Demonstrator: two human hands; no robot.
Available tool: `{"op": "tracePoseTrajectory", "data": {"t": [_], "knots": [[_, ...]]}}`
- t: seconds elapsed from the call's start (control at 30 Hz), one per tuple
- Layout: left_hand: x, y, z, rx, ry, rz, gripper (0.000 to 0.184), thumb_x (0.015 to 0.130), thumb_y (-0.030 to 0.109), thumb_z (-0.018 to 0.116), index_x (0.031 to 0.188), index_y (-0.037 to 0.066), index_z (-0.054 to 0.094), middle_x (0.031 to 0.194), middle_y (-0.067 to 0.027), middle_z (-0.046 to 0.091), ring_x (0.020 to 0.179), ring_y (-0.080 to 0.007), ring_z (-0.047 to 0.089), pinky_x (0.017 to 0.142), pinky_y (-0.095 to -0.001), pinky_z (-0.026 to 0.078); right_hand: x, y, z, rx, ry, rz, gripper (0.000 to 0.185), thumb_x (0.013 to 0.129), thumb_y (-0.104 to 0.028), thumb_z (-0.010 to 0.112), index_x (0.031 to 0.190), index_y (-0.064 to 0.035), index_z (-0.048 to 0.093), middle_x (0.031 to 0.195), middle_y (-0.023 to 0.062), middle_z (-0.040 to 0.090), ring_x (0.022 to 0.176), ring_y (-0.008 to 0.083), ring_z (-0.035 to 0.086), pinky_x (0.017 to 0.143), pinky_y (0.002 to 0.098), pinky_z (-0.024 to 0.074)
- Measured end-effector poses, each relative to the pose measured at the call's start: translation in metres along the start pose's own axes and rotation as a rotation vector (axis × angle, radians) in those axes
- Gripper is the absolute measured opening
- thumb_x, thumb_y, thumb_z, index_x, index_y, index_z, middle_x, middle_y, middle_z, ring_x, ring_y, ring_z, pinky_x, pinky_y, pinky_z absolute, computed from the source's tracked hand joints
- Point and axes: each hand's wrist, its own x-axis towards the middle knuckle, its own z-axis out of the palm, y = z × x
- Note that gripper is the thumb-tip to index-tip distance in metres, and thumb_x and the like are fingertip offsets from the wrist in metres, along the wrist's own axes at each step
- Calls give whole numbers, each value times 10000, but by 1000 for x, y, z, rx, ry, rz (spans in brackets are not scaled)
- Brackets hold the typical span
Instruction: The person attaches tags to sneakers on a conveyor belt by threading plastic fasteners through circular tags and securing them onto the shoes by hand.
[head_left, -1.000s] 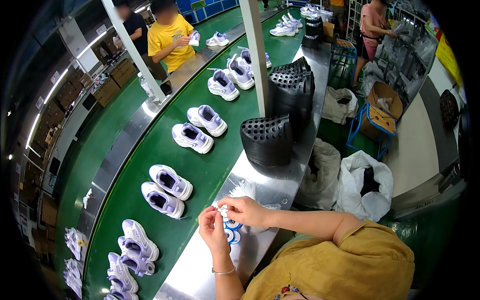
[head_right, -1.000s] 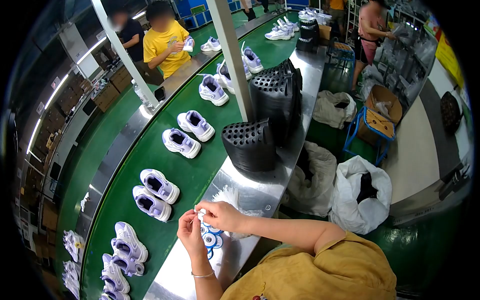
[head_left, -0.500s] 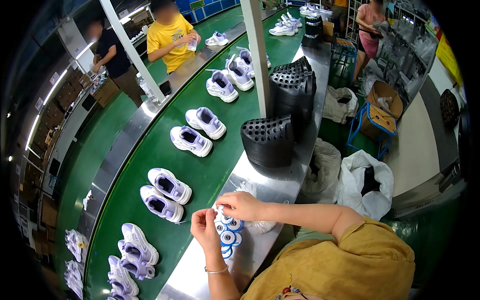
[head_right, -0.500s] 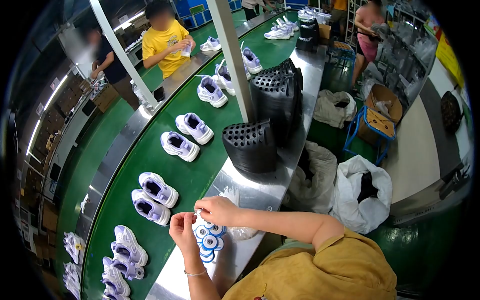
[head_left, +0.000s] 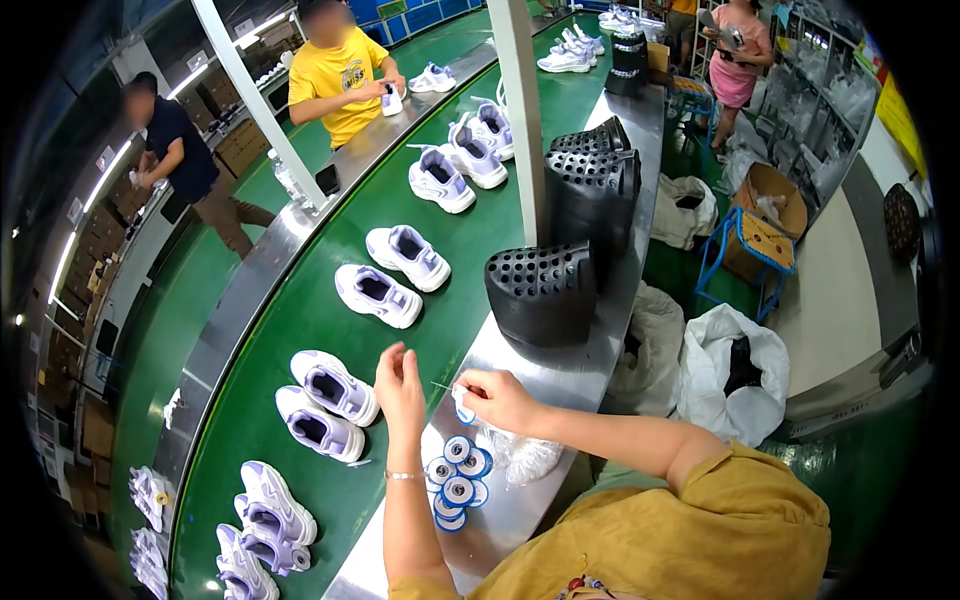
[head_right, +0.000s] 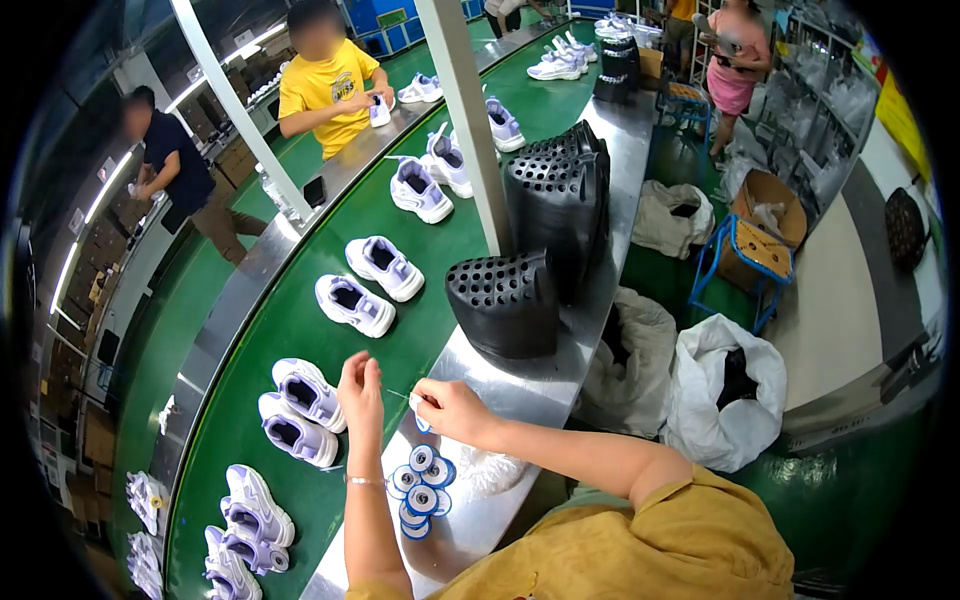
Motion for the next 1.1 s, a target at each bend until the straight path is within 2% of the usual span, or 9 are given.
{"op": "tracePoseTrajectory", "data": {"t": [0.23,0.43,0.53,0.6,0.63,0.83,0.9,1.0,1.1], "knots": [[66,-14,45,557,92,182,507,828,185,601,1283,64,414,1199,-201,417,1058,-351,469,894,-417,400,5,5,-7,17,-12,34,143,831,-119,543,848,20,569,582,92,536,520,119,489,513,304,405],[92,-13,64,612,58,110,508,765,207,676,1203,66,461,1125,-219,419,1025,-370,491,809,-430,456,7,14,-9,48,20,-25,141,828,-118,549,845,21,566,580,96,526,517,117,474,513,299,401],[96,-13,68,481,308,84,412,766,226,669,1106,70,496,1095,-222,450,946,-378,541,780,-434,458,8,14,-14,34,7,19,141,828,-118,548,847,20,565,586,97,527,521,118,470,517,298,401],[96,-12,66,562,244,34,406,774,252,656,1103,74,498,1049,-218,490,920,-381,550,766,-437,461,9,15,-15,35,-52,86,102,834,-74,559,877,17,573,638,-8,502,610,37,430,543,227,380],[98,-12,65,643,181,-16,403,782,278,642,1101,78,500,1003,-214,530,894,-384,560,751,-441,463,10,17,-15,35,-55,84,102,834,-74,559,877,17,573,638,-8,502,610,37,430,543,227,380],[103,-22,46,549,142,-49,251,749,206,591,962,74,584,802,-180,594,798,-355,593,713,-436,466,15,16,-14,52,-41,53,98,834,-76,557,861,17,569,625,-16,484,598,38,418,535,230,372],[93,-32,37,512,171,-19,219,721,151,573,912,50,607,802,-180,593,789,-338,590,711,-426,462,19,18,-14,27,-2,26,144,826,-130,555,846,13,570,575,89,518,514,124,474,517,301,403],[65,-31,23,359,196,-4,222,709,108,566,904,21,626,807,-171,594,732,-306,566,702,-395,447,31,19,-13,-47,-3,9,154,825,-144,543,854,4,574,606,130,550,523,197,535,528,335,418],[40,-27,17,157,260,-117,269,739,55,592,984,-37,528,763,-119,581,629,-188,578,607,-323,468,48,21,-2,-112,-1,-25,156,818,-149,526,853,-6,576,655,174,575,588,295,585,548,382,431]]}}
